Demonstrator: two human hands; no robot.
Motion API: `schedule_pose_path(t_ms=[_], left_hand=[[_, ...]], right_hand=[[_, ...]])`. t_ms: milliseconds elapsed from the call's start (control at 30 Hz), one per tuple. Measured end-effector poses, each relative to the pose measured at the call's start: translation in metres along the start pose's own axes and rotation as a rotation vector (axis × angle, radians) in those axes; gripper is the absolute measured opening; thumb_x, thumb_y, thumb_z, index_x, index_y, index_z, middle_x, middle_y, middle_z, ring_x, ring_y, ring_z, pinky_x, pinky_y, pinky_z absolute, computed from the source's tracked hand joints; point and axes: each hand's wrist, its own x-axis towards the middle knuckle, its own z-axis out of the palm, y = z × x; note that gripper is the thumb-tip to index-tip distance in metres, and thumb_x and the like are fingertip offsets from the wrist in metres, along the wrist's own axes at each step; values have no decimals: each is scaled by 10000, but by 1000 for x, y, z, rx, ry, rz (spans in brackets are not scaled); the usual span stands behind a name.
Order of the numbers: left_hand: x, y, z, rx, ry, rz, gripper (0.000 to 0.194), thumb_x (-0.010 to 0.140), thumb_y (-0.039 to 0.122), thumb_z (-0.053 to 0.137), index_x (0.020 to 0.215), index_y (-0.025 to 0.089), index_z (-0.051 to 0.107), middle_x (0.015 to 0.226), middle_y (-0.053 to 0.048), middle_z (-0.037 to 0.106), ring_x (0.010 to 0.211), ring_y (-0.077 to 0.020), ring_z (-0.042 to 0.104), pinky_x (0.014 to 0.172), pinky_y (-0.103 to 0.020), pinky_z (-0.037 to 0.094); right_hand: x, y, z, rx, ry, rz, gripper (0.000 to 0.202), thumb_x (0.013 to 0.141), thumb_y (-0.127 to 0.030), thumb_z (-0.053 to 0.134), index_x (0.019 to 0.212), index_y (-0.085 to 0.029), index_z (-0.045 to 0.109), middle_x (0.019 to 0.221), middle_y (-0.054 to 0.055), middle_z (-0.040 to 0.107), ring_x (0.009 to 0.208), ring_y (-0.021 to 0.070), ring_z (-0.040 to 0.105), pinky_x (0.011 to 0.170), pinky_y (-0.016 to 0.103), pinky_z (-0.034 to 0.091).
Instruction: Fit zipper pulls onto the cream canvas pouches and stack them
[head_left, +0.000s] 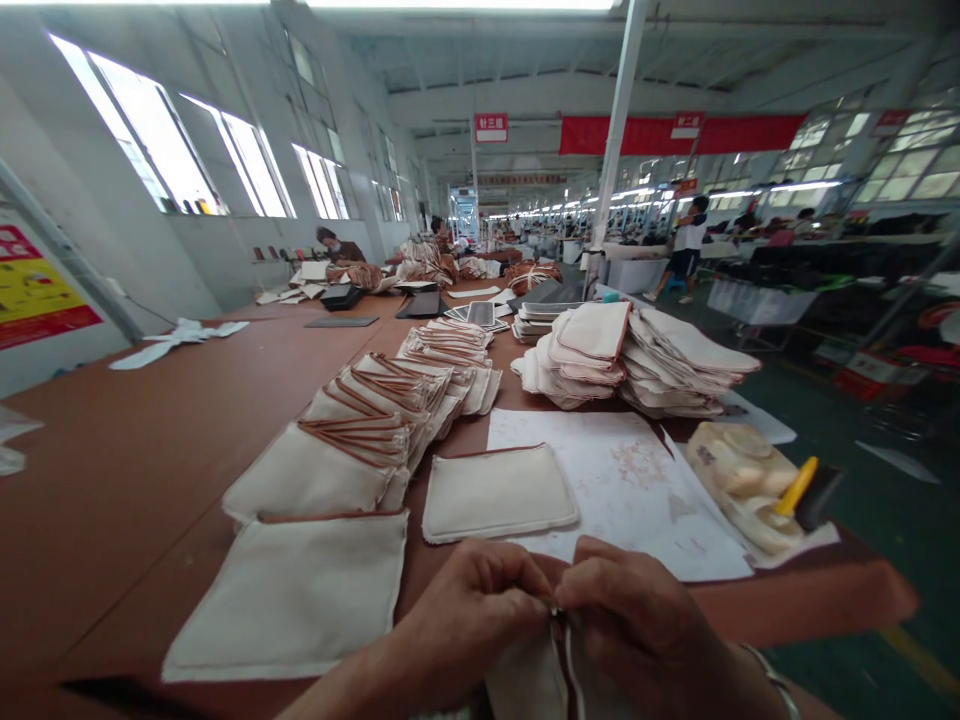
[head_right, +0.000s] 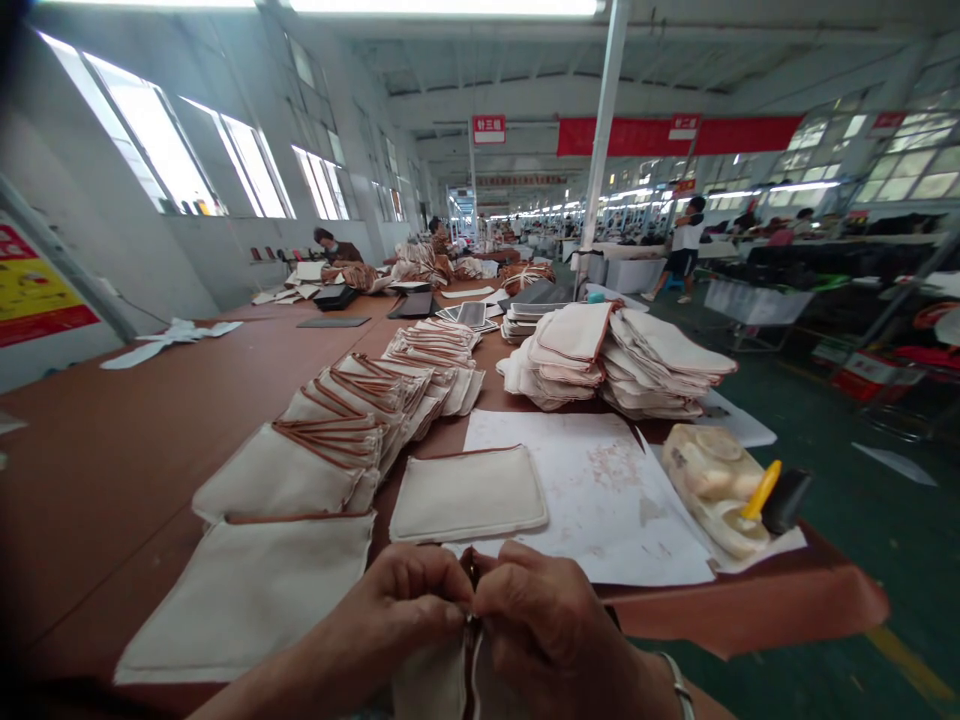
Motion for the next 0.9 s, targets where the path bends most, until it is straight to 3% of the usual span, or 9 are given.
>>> schedule_pose_path(t_ms=[133,233,367,433,533,633,733,900], left_hand=[[2,-11,-6,-204,1,-52,270,727,356,700,662,94,690,606,-24,562,532,-98,411,505,-225,276],[4,-15,-7,-209,-53,-108,364,680,427,805,659,95,659,581,-2,525,500,-73,369,493,-214,247],[2,-12,-7,-185,-142,-99,411,661,453,838,725,90,656,666,-29,567,575,-92,430,540,-216,293],[0,-9,-7,-139,-167,-1,405,713,463,803,745,89,652,726,-45,579,643,-112,454,586,-225,322],[-3,-2,-7,-2,-177,111,388,802,468,727,754,93,639,711,-23,538,653,-108,413,588,-222,306],[-5,3,-8,78,-176,116,385,831,472,694,759,102,619,652,20,465,595,-85,333,537,-211,251],[-6,2,-9,93,-162,117,387,823,481,699,766,108,613,652,23,462,585,-82,329,524,-207,242],[-6,-9,-4,-43,-168,105,429,766,506,743,739,100,608,627,8,466,575,-87,330,529,-222,231]], right_hand=[[-2,-3,-9,-150,-82,-60,187,927,-143,471,832,-206,620,683,8,501,593,150,484,548,265,366],[-9,3,-11,-261,-108,-59,249,973,-208,455,807,-202,641,659,7,486,582,151,432,536,277,327],[-17,8,-13,-284,-191,-155,163,960,-234,490,941,-210,650,720,21,513,619,155,426,552,275,322],[-17,4,-15,-102,-150,-61,122,961,-269,496,949,-210,602,746,18,506,653,160,451,581,269,357],[-9,-2,-21,235,-102,238,288,1005,-417,389,933,-196,558,775,18,501,694,165,464,628,267,399],[0,-3,-26,334,-232,419,440,1019,-488,341,795,-171,550,742,4,479,672,144,425,601,249,363],[6,-1,-28,334,-369,422,443,974,-520,463,707,-169,506,675,-32,403,613,113,346,533,231,284],[5,-3,-22,331,-341,317,414,960,-504,491,711,-173,505,668,-27,428,612,116,381,557,239,311]])
